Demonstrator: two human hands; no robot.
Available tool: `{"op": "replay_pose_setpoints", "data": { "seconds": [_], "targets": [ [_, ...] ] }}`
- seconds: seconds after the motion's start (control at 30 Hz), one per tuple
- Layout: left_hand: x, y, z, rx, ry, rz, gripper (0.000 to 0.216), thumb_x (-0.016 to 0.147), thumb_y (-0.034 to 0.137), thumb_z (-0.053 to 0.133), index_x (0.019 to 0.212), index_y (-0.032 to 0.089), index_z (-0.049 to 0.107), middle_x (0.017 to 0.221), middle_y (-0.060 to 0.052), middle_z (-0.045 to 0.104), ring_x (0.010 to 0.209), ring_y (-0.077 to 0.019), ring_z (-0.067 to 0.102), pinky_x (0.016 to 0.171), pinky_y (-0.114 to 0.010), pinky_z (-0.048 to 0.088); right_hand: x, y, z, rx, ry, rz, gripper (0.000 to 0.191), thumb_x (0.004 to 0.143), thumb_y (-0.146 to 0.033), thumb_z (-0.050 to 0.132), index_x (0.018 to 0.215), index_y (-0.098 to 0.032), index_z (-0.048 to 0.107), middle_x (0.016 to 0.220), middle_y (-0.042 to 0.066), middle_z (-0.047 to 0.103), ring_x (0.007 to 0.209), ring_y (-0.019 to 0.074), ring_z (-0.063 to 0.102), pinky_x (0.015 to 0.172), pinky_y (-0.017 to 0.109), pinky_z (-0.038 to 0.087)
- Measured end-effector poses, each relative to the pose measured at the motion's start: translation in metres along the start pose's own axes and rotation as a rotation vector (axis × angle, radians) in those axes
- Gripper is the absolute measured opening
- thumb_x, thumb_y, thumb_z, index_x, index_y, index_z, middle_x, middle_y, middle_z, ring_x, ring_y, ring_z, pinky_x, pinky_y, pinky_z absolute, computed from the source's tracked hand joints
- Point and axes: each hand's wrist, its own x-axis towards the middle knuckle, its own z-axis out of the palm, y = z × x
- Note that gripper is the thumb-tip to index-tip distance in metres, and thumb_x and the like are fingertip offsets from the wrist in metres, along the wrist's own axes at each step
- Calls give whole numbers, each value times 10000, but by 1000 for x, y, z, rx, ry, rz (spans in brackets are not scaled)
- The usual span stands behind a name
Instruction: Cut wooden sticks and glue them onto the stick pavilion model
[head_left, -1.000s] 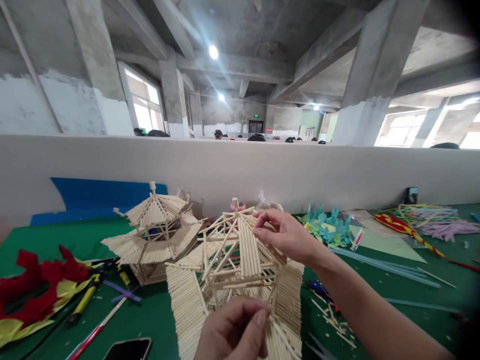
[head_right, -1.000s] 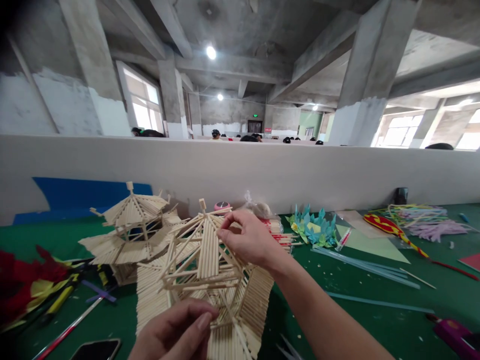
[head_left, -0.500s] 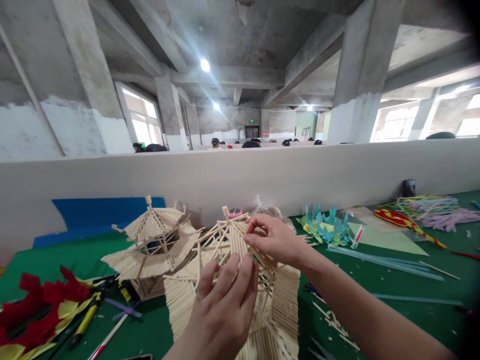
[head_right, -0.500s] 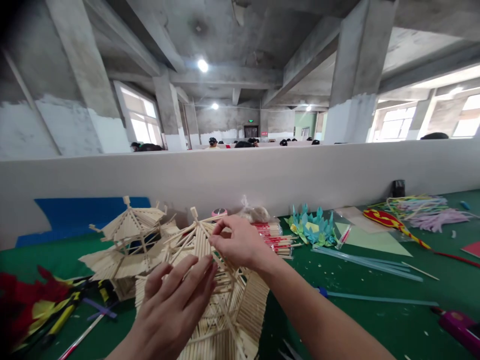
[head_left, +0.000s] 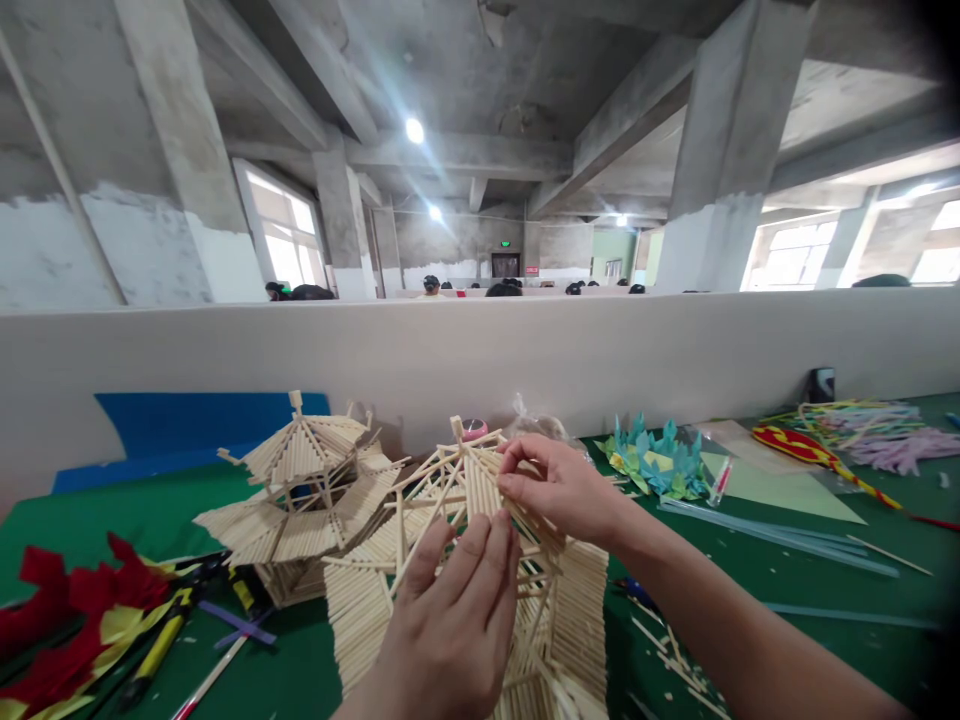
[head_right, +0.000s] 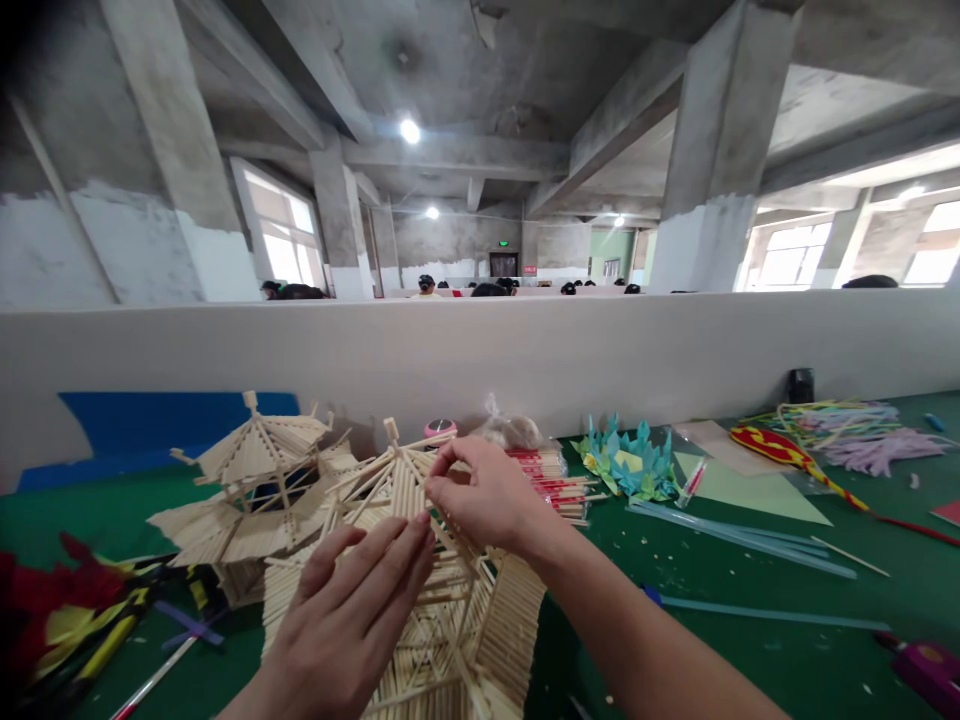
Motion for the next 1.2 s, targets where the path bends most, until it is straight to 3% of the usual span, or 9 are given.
{"op": "replay_pose_setpoints", "data": {
  "seconds": [0.23,0.77,1.2],
  "targets": [
    [-2,-1,1,-2,5,9,350,875,112,353,905,61,697,923,-128,741,932,-222,585,1009,-354,217,-1,-1,-1,14,-12,-10,86,727,-172,535,656,-192,490,865,34,589,905,181,548,767,302,430],
    [-2,0,-1,20,-7,21,352,876,102,344,916,84,694,928,-111,742,928,-211,597,1013,-363,231,1,2,4,-46,35,25,72,711,-195,548,658,-191,499,727,-8,569,686,132,519,636,271,423],
    [-1,0,-2,5,-21,14,354,880,110,343,924,82,693,949,-111,738,936,-212,597,1024,-354,210,1,0,2,-33,8,21,62,704,-174,543,665,-187,497,701,-25,536,659,116,500,604,251,403]
  ]
}}
